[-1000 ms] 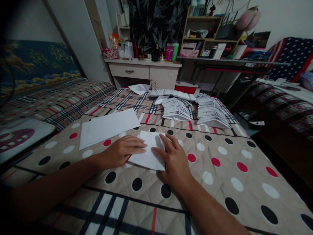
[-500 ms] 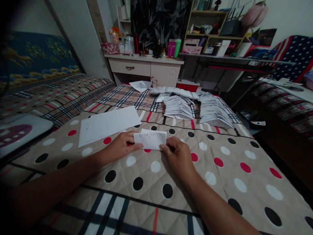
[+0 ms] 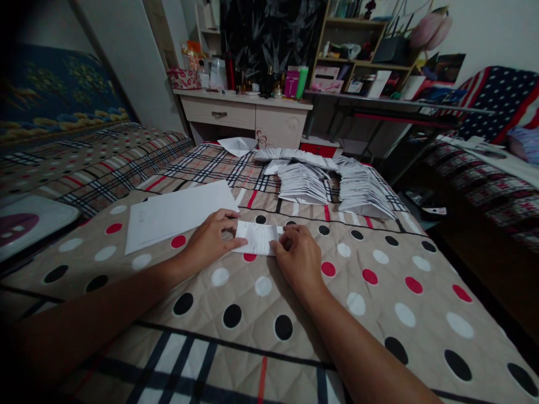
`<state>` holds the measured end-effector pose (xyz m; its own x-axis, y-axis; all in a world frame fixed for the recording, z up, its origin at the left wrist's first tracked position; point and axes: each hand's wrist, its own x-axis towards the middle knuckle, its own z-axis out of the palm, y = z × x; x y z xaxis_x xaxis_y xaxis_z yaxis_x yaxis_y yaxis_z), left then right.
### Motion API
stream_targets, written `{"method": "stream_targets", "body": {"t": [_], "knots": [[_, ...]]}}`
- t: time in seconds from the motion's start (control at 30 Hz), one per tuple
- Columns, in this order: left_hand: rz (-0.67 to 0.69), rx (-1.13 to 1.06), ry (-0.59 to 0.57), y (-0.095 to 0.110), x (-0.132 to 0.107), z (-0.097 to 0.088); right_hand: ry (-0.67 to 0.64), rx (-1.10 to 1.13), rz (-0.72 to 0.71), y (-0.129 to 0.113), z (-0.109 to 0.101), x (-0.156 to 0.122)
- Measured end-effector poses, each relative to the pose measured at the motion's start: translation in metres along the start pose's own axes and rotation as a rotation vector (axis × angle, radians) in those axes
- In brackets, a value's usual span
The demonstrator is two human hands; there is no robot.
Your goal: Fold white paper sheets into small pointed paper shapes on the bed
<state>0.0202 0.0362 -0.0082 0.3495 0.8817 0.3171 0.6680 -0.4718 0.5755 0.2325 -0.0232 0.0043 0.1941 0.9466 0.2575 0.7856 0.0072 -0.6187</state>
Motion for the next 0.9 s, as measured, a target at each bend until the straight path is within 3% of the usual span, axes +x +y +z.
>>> {"method": "stream_targets", "body": {"t": [0.2, 0.4, 0.57, 0.73, 0.9], "knots": [[-0.035, -0.162, 0.007, -0.001, 0.002, 0.001, -0.014, 0.38, 0.171, 0.007, 0.005, 0.001], [-0.213, -0.403, -0.039, 0.009, -0.001, -0.004, -0.056, 0.759, 0.312, 0.002, 0.003, -0.005], [-0.225, -0.487, 0.004, 0.02, -0.003, -0.011, -0.022, 0.84, 0.214, -0.001, 0.0, -0.008], [-0.143, -0.589, 0.024, 0.022, -0.007, -0.013, 0.024, 0.841, 0.164, 0.0, 0.0, -0.008], [-0.054, -0.53, 0.045, 0.017, -0.01, -0.012, 0.052, 0.897, 0.221, -0.003, -0.002, -0.009]]}}
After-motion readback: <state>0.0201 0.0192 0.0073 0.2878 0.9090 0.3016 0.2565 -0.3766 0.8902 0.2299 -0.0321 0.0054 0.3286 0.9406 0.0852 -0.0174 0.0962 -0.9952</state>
